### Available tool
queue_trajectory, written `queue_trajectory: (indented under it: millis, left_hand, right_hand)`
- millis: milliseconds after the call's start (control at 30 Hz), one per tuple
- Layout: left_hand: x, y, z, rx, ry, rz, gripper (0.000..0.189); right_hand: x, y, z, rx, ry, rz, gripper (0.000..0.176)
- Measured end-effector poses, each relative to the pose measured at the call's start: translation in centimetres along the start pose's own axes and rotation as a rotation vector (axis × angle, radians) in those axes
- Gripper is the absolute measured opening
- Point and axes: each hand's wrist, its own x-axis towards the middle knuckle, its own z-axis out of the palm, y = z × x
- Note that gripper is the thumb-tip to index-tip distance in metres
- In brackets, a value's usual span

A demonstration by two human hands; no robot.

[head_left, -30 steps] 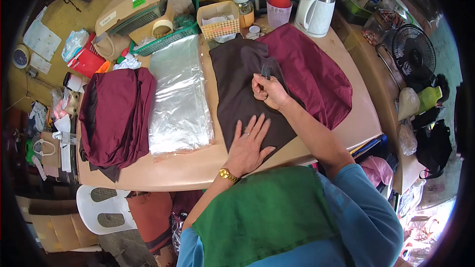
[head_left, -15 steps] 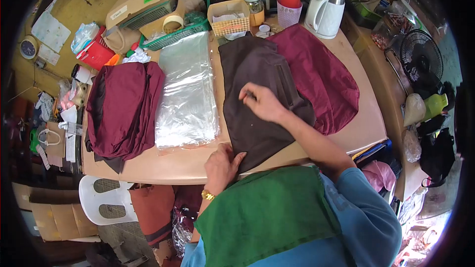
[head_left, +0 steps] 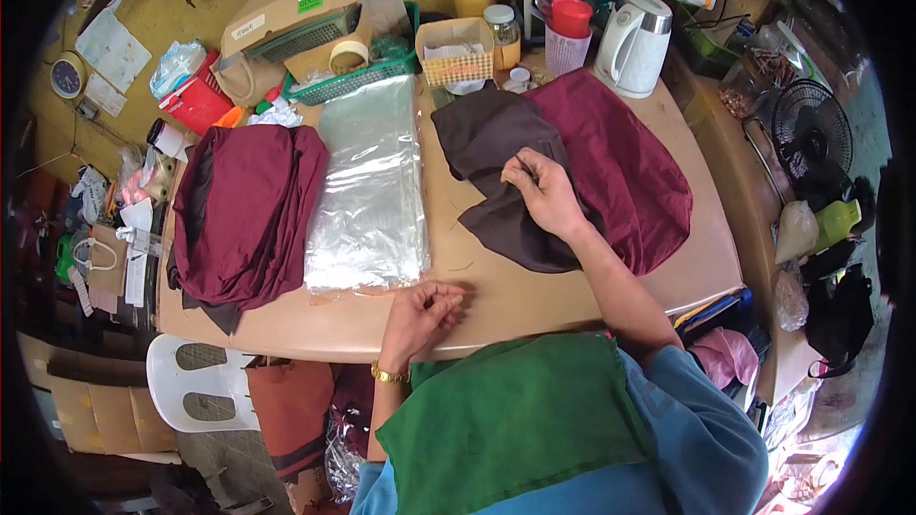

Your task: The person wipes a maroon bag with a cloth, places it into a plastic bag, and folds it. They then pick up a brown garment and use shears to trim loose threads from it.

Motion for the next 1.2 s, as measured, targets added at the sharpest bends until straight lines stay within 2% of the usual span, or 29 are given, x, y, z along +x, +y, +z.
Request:
queue_trajectory:
  millis: [33, 167, 233, 300, 467, 533, 567, 633, 700, 733, 767, 833, 1000, 1200]
  left_hand:
    - [-0.1, 0.0, 0.0, -0.065, -0.041, -0.052, 0.025]
    - [0.7, 0.4, 3.2, -0.311, -0.023, 0.181, 0.037]
    - [1.6, 1.1, 4.3, -0.397, 0.031, 0.225, 0.037]
    - [2.0, 1.4, 4.5, -0.716, 0.161, 0.102, 0.033]
    - [2.2, 1.3, 4.0, -0.954, 0.189, 0.138, 0.021]
    - [2.1, 2.0, 4.0, -1.203, 0.268, 0.077, 0.016]
    - [2.2, 1.7, 3.7, -1.203, 0.269, 0.078, 0.016]
    - [2.3, 0.7, 3.1, -1.268, 0.081, 0.127, 0.015]
    - [2.3, 1.2, 3.2, -1.243, 0.042, 0.144, 0.016]
    - [2.2, 1.5, 3.3, -1.216, 0.002, 0.16, 0.017]
    - [2.2, 1.6, 3.4, -1.216, 0.004, 0.158, 0.017]
    - [2.4, 1.9, 3.6, -1.17, 0.001, 0.177, 0.019]
    - [2.8, 1.2, 3.7, -1.162, 0.001, 0.201, 0.021]
    - [2.9, 1.1, 3.8, -1.108, -0.004, 0.216, 0.02]
  right_hand:
    - [0.1, -0.5, -0.5, -0.084, 0.009, -0.058, 0.01]
    - [-1.0, -2.3, 1.0, -0.156, -0.022, -0.18, 0.008]
    - [-1.4, -3.0, 1.5, -0.182, -0.013, -0.292, 0.007]
    - [-1.9, -3.2, 1.8, -0.194, 0.006, -0.322, 0.009]
    - [-2.7, -3.5, 1.1, -0.174, -0.02, -0.304, 0.009]
    - [-3.0, -3.3, 1.0, -0.177, -0.036, -0.3, 0.009]
    - [-2.9, -3.2, 1.0, -0.229, 0.001, -0.286, 0.012]
    - [-3.0, -4.0, 1.1, -0.28, 0.036, -0.272, 0.015]
    - [-3.3, -7.2, 1.4, -0.522, 0.191, -0.236, 0.022]
    - [-3.5, -7.2, 1.1, -0.552, 0.111, -0.241, 0.032]
    - [-3.7, -7.6, 1.0, -0.551, 0.11, -0.24, 0.032]
    - [-4.2, -8.8, 0.9, -0.677, -0.058, -0.4, 0.036]
    - [-5.1, -9.7, 1.6, -0.763, -0.078, -0.443, 0.028]
    - [-5.4, -8.6, 2.0, -0.818, -0.081, -0.589, 0.022]
